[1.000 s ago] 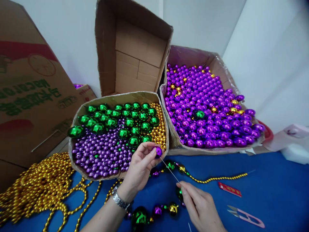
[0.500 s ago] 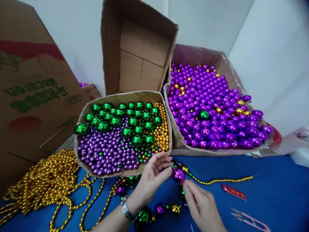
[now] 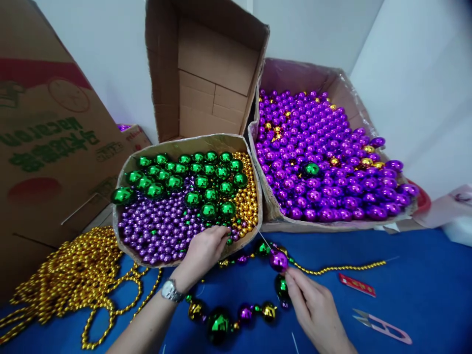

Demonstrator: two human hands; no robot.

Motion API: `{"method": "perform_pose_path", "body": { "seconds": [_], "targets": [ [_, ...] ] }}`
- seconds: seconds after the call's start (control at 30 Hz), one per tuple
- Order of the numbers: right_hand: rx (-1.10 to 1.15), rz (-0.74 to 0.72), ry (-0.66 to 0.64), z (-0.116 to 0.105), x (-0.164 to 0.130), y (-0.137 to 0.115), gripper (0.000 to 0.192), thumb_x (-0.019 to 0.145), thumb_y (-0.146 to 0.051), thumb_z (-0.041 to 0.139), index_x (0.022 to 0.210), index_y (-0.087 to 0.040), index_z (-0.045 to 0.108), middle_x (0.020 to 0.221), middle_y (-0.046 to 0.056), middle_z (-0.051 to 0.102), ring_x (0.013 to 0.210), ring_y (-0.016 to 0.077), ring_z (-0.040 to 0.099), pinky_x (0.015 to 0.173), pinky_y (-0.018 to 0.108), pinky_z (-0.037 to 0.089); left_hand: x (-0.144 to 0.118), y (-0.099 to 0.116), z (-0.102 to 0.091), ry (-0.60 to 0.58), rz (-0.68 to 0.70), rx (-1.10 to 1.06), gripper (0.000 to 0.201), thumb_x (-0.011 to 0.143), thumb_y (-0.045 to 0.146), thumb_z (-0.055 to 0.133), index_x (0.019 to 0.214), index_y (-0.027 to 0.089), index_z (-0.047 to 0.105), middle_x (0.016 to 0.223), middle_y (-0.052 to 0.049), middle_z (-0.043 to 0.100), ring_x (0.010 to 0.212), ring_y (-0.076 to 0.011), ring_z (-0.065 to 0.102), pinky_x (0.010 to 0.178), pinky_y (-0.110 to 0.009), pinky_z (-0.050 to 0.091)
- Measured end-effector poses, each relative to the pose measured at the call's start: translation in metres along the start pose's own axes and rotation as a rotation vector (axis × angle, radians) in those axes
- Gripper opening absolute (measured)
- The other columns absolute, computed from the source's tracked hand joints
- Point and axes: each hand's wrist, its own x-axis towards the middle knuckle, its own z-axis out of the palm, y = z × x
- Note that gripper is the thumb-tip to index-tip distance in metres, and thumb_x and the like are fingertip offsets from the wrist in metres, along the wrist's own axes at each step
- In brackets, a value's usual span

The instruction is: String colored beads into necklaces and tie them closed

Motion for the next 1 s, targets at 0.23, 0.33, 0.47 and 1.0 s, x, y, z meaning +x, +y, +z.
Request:
{"method": "perform_pose_path", "body": {
  "seconds": [0.23,0.33,0.47,1.0],
  "targets": [
    [0.018,0.033,-0.029,-0.005,0.000,-0.001,0.020,0.095,-0.025,0.040,0.093,-0.023,0.060,0.065,0.001,0.059,0.070,0.0176,0.064,0.062,0.022,0.046,0.012,0.016,0.015,-0.073,0.086,0.163,0.022,0.092,0.023,0.038,0.097,0.021,0.059,0.085,-0.006,0.063,0.081,-0.0196,0.059,0.069,-0.027,0.044],
    [0.050,0.049,-0.026,-0.005,0.000,-0.002,0.019,0.095,-0.025,0.041,0.091,-0.023,0.059,0.063,-0.001,0.055,0.066,0.0162,0.062,0.059,0.022,0.044,0.020,0.018,0.022,-0.096,0.103,0.176,0.022,0.092,0.023,0.038,0.094,0.021,0.059,0.083,-0.006,0.062,0.078,-0.0194,0.059,0.065,-0.026,0.044],
    [0.090,0.105,-0.046,-0.011,0.002,-0.004,0.018,0.095,-0.026,0.040,0.089,-0.022,0.057,0.066,-0.002,0.054,0.061,0.0135,0.056,0.058,0.022,0.039,0.030,0.014,0.033,-0.121,0.103,0.193,0.020,0.091,0.022,0.039,0.096,0.021,0.059,0.085,-0.006,0.063,0.079,-0.0196,0.059,0.064,-0.026,0.044],
    [0.368,0.335,-0.071,-0.030,0.008,-0.008,0.025,0.096,-0.036,0.040,0.104,-0.021,0.059,0.061,-0.005,0.043,0.054,0.0092,0.043,0.051,0.020,0.034,0.036,0.007,0.043,-0.118,0.121,0.128,0.020,0.089,0.024,0.044,0.099,0.020,0.061,0.088,-0.006,0.064,0.084,-0.0201,0.061,0.072,-0.028,0.048]
  ]
}}
